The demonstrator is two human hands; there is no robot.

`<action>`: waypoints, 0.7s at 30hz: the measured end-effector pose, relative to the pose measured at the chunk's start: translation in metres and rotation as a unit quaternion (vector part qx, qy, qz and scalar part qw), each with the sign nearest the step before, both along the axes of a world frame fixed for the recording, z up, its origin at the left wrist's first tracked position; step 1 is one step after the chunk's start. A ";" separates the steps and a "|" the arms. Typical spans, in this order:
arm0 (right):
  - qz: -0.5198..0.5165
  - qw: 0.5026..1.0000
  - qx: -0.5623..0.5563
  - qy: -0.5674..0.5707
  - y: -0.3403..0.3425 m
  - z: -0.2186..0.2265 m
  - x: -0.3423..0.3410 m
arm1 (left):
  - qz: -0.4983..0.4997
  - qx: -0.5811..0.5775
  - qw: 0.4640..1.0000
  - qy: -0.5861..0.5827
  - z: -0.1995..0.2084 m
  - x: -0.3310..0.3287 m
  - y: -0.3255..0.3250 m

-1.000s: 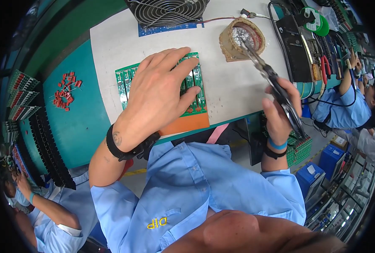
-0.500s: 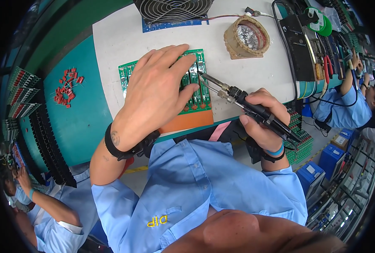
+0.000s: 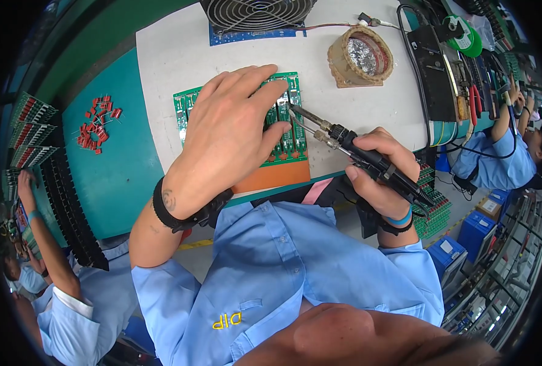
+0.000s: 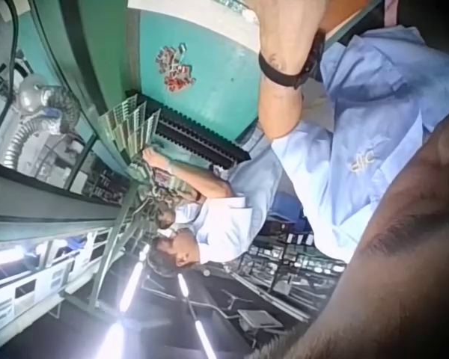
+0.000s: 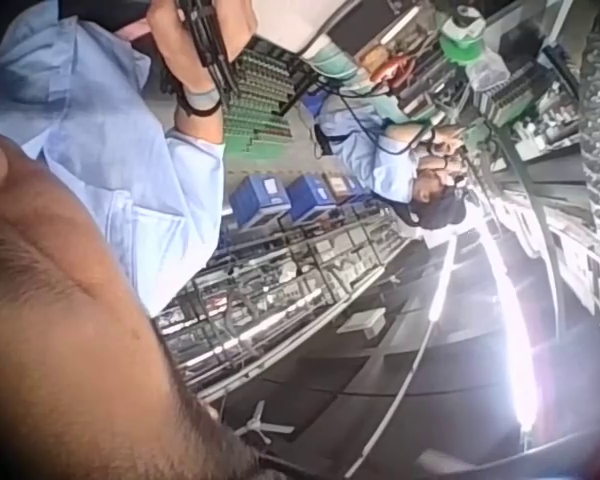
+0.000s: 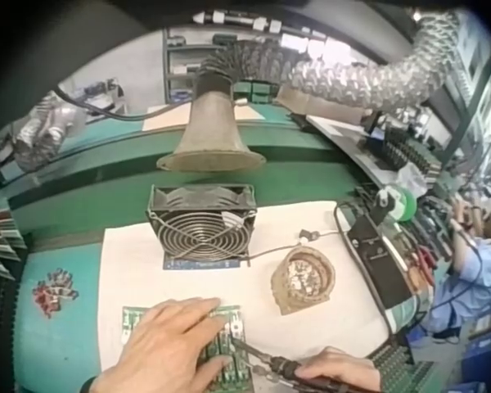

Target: The person picks up a circuit board and a metal plate, aligns them, and places the board onto a jig. They then use a soldering iron to apply solder to the components before removing the board from the jig.

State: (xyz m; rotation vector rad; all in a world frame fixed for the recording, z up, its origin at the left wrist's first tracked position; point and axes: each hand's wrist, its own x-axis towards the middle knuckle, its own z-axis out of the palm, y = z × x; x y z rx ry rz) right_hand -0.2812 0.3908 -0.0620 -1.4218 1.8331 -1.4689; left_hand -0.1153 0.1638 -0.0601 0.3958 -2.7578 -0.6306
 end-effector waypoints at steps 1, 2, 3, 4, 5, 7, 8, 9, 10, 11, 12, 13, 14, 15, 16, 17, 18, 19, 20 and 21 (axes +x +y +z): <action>0.000 1.000 0.000 0.000 0.000 0.000 0.000 | 0.000 0.000 1.000 0.000 0.000 0.000 0.000; -0.001 1.000 0.001 0.001 0.000 0.000 0.000 | 0.001 0.000 1.000 0.000 0.000 0.000 0.000; -0.002 1.000 0.002 0.001 0.000 0.000 0.000 | 0.002 -0.001 1.000 0.000 0.000 0.000 0.000; -0.003 1.000 0.004 0.001 0.000 0.000 0.000 | 0.003 -0.001 1.000 0.001 0.000 0.000 0.000; -0.003 1.000 0.003 0.001 0.001 0.001 0.000 | 0.003 -0.001 1.000 0.001 0.000 0.000 0.000; -0.013 1.000 -0.007 0.010 0.004 0.003 -0.001 | 0.003 0.007 1.000 0.003 -0.001 0.000 0.000; -0.018 1.000 -0.012 0.014 0.006 0.003 -0.001 | 0.003 0.011 1.000 0.005 -0.001 0.000 0.000; -0.018 1.000 -0.012 0.015 0.007 0.004 0.000 | 0.003 0.010 1.000 0.005 -0.001 0.000 0.000; -0.015 1.000 -0.017 0.010 0.008 0.003 0.000 | 0.003 0.010 1.000 0.002 -0.001 0.000 -0.001; -0.012 1.000 -0.021 0.005 0.009 0.002 0.001 | 0.003 0.009 1.000 -0.001 -0.001 0.001 -0.001; -0.009 1.000 -0.026 0.000 0.010 0.002 0.001 | 0.002 0.009 1.000 -0.004 -0.001 0.001 -0.001; -0.009 1.000 -0.026 0.000 0.010 0.002 0.002 | 0.003 0.009 1.000 -0.003 -0.001 0.001 -0.001; -0.012 0.999 -0.029 -0.011 0.010 0.001 0.004 | 0.002 0.007 1.000 -0.003 -0.001 0.001 -0.002; -0.015 0.999 -0.032 -0.023 0.010 0.001 0.005 | 0.001 0.006 1.000 -0.003 -0.001 0.001 -0.002; -0.017 0.999 -0.035 -0.035 0.010 0.000 0.006 | 0.001 0.005 1.000 -0.003 -0.001 0.002 -0.002; -0.017 0.999 -0.035 -0.035 0.009 -0.001 0.007 | 0.001 0.004 1.000 -0.003 0.000 0.002 -0.002; -0.014 0.998 -0.036 -0.039 0.008 -0.002 0.008 | 0.001 -0.002 1.000 0.003 0.000 0.002 -0.003; -0.011 0.998 -0.037 -0.043 0.007 -0.003 0.009 | 0.001 -0.008 1.000 0.008 0.001 0.003 -0.003; -0.008 0.998 -0.038 -0.048 0.006 -0.004 0.010 | 0.001 -0.014 1.000 0.014 0.002 0.003 -0.004; -0.008 0.998 -0.038 -0.048 0.005 -0.005 0.011 | 0.001 -0.015 1.000 0.014 0.004 0.004 -0.005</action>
